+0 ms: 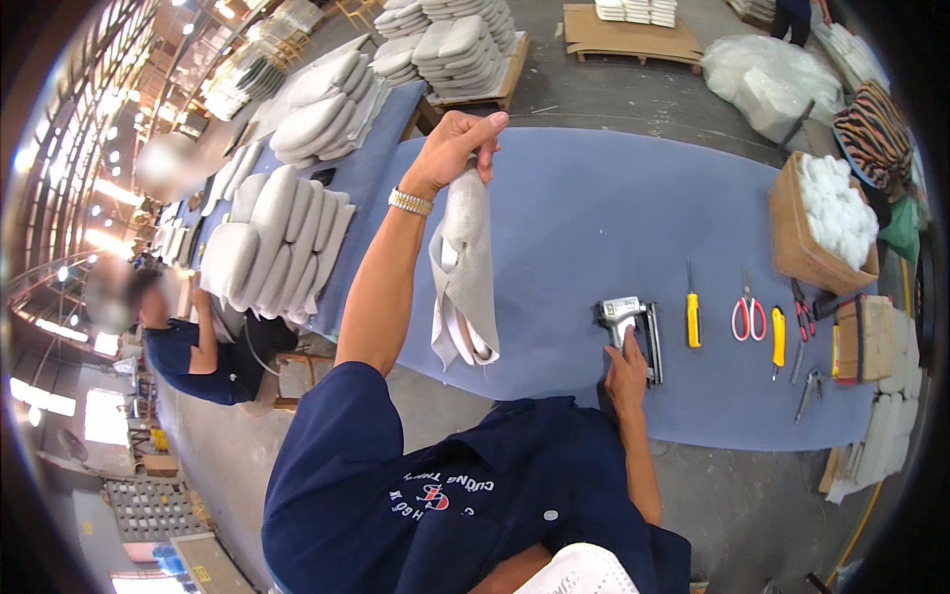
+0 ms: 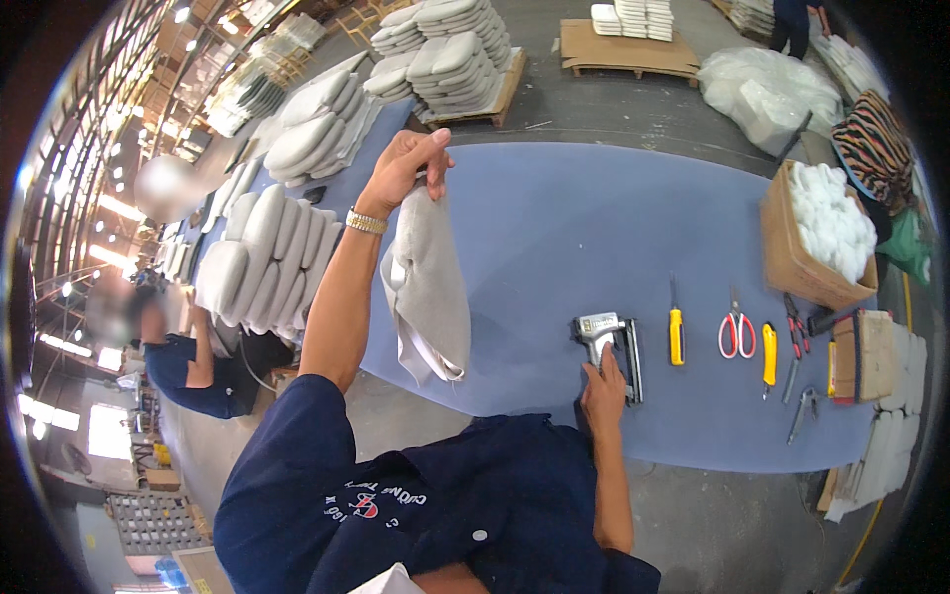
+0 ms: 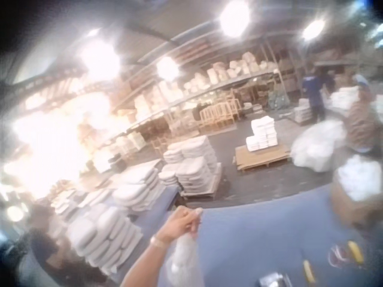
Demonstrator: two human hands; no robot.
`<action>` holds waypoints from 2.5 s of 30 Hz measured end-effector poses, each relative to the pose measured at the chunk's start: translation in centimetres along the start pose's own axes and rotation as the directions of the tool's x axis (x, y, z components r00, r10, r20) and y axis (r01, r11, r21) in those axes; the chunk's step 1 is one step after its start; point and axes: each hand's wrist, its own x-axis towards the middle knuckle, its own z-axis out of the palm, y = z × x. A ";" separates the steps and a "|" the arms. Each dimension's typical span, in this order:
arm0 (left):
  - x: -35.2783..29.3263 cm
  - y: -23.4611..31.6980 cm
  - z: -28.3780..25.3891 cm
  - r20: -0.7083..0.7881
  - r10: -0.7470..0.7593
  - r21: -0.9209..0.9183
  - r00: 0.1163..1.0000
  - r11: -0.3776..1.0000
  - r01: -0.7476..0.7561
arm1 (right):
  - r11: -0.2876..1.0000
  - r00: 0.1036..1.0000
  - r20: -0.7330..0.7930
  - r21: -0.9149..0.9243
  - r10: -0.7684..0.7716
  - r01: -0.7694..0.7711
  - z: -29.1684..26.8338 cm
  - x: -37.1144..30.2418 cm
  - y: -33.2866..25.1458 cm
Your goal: The person staples white fabric onto a cushion using a pneumatic staple gun. They repeatedly fold the fabric edges, pull it taut, and apply staples along the perimeter. The person also uses a yellow-handled tool to tuck fabric and scissors to trim excess material.
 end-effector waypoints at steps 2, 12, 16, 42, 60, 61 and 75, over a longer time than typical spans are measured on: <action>0.3 1.0 1.6 0.036 0.015 0.005 0.999 1.000 -0.015 | 0.999 1.000 -0.012 0.032 -0.007 0.007 0.2 0.2 1.2; -2.1 -0.7 -1.7 0.012 0.148 -0.113 0.989 0.983 -0.145 | 0.878 0.990 0.106 0.478 -0.089 0.028 -7.4 11.9 -22.6; -3.4 -0.9 -3.6 -0.060 0.158 -0.083 0.986 0.983 -0.163 | 0.851 0.996 -0.042 0.517 -0.080 0.091 -4.3 12.7 -32.0; -9.4 -9.8 -8.2 -0.401 0.309 -0.236 0.862 0.875 -0.423 | 0.869 0.987 -0.153 0.481 -0.044 0.114 -0.9 16.2 -38.5; -34.4 -25.7 5.3 0.204 -0.645 -0.967 0.736 -0.016 0.254 | 0.306 0.880 -0.052 0.946 0.471 -0.109 -8.3 20.5 -35.4; -33.6 -24.3 5.2 0.197 -0.560 -0.979 0.805 -0.072 0.190 | 0.318 0.895 -0.063 0.944 0.442 -0.091 -9.8 20.7 -33.9; -39.7 -19.0 12.7 -0.137 -0.796 -0.971 0.589 0.227 0.081 | -0.123 0.893 0.361 0.932 0.270 -0.340 -10.8 11.5 -13.7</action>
